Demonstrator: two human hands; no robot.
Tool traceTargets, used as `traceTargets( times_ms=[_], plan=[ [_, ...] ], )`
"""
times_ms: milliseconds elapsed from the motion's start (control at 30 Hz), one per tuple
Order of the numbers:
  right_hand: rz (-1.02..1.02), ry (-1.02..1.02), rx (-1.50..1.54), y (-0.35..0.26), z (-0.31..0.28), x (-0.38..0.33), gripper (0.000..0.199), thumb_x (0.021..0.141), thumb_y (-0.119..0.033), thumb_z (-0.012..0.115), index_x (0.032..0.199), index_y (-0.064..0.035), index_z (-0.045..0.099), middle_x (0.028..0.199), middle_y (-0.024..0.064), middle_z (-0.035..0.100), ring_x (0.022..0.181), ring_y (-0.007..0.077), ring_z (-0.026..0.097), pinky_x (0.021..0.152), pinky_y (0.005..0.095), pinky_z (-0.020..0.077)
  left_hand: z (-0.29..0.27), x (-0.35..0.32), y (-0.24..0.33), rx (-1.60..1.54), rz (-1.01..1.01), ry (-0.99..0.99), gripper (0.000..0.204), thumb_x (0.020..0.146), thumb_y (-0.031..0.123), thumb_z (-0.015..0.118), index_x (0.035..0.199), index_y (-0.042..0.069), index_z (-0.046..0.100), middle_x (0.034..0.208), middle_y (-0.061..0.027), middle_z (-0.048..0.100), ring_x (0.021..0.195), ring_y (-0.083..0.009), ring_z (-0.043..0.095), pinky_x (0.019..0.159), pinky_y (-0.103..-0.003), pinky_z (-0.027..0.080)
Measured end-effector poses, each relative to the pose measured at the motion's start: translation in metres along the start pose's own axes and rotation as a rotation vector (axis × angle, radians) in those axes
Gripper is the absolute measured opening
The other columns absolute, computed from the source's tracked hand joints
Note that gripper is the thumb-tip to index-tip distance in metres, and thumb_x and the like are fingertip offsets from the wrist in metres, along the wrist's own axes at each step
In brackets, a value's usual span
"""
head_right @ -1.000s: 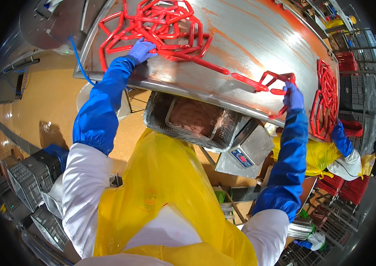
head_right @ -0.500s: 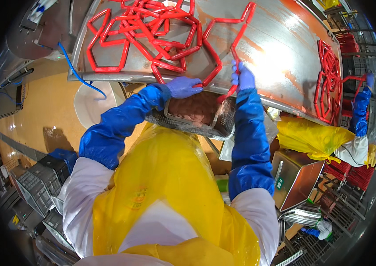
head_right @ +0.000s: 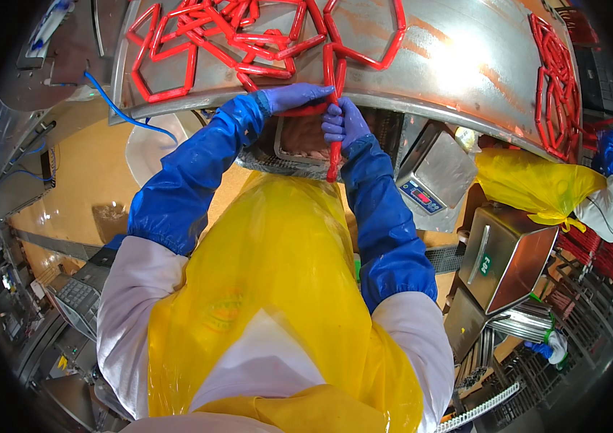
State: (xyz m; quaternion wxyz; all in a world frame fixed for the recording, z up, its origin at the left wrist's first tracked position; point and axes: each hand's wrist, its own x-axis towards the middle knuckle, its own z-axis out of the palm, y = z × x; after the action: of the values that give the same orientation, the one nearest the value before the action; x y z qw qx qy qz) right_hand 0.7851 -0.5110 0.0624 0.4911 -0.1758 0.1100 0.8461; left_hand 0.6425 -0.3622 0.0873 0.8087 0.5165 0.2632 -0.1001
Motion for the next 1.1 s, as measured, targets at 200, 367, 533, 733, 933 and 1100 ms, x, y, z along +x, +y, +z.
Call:
traceTargets(
  times_ms=[200, 367, 533, 733, 933, 1100],
  plan=[
    [0.132, 0.241, -0.240, 0.001, -0.003, -0.001, 0.037, 0.100, -0.045, 0.046, 0.079, -0.0179, 0.057, 0.056, -0.0074, 0.033, 0.042, 0.0074, 0.027, 0.037, 0.0253, 0.0233, 0.004, -0.011, -0.002, 0.290, 0.089, 0.085, 0.037, 0.098, 0.041, 0.064, 0.109, 0.006, 0.069, 0.086, 0.0040, 0.064, 0.071, -0.0042, 0.052, 0.063, -0.023, 0.044],
    [-0.784, 0.786, -1.414, 0.036, -0.034, 0.025, 0.041, 0.098, -0.047, 0.052, 0.103, -0.0116, 0.071, 0.068, 0.0060, 0.060, 0.059, 0.0223, 0.059, 0.054, 0.0335, 0.0484, 0.003, -0.015, 0.002, 0.310, -0.046, 0.142, 0.029, 0.099, 0.033, 0.061, 0.113, 0.008, 0.066, 0.077, 0.0016, 0.064, 0.057, -0.0069, 0.051, 0.047, -0.024, 0.038],
    [-0.584, 0.893, -2.327, 0.012, 0.018, -0.002, 0.025, 0.094, -0.034, 0.059, 0.100, -0.0153, 0.075, 0.102, 0.0146, 0.072, 0.097, 0.0381, 0.068, 0.088, 0.0486, 0.0533, 0.010, -0.034, 0.012, 0.380, 0.008, 0.208, 0.030, 0.100, 0.027, 0.057, 0.118, 0.004, 0.063, 0.087, -0.0075, 0.071, 0.071, -0.0190, 0.069, 0.055, -0.035, 0.050],
    [-0.655, 0.527, -2.413, -0.065, 0.069, -0.001, 0.027, 0.074, -0.014, 0.078, 0.101, -0.0129, 0.077, 0.114, 0.0162, 0.069, 0.111, 0.0316, 0.065, 0.097, 0.0435, 0.0513, 0.001, -0.021, 0.024, 0.768, 0.695, 0.360, 0.036, 0.098, 0.028, 0.060, 0.126, 0.004, 0.064, 0.110, -0.0175, 0.071, 0.095, -0.0319, 0.069, 0.079, -0.044, 0.053],
    [-1.084, 0.336, -2.562, -0.051, 0.132, -0.004, 0.027, 0.077, -0.025, 0.071, 0.104, -0.0190, 0.070, 0.088, 0.0156, 0.070, 0.085, 0.0395, 0.065, 0.080, 0.0511, 0.0496, 0.007, -0.018, 0.025, -0.189, 0.603, 0.289, 0.035, 0.098, 0.015, 0.063, 0.130, 0.003, 0.057, 0.117, -0.0046, 0.064, 0.103, -0.0148, 0.062, 0.082, -0.030, 0.053],
    [-0.782, 0.623, -2.443, -0.023, 0.113, -0.008, 0.027, 0.083, -0.032, 0.068, 0.102, -0.0134, 0.072, 0.083, 0.0161, 0.069, 0.078, 0.0407, 0.065, 0.071, 0.0534, 0.0512, 0.007, -0.021, 0.014, -0.162, 0.448, 0.400, 0.034, 0.097, 0.020, 0.067, 0.125, 0.001, 0.059, 0.108, -0.0040, 0.065, 0.096, -0.0132, 0.060, 0.082, -0.029, 0.051]
  ],
)
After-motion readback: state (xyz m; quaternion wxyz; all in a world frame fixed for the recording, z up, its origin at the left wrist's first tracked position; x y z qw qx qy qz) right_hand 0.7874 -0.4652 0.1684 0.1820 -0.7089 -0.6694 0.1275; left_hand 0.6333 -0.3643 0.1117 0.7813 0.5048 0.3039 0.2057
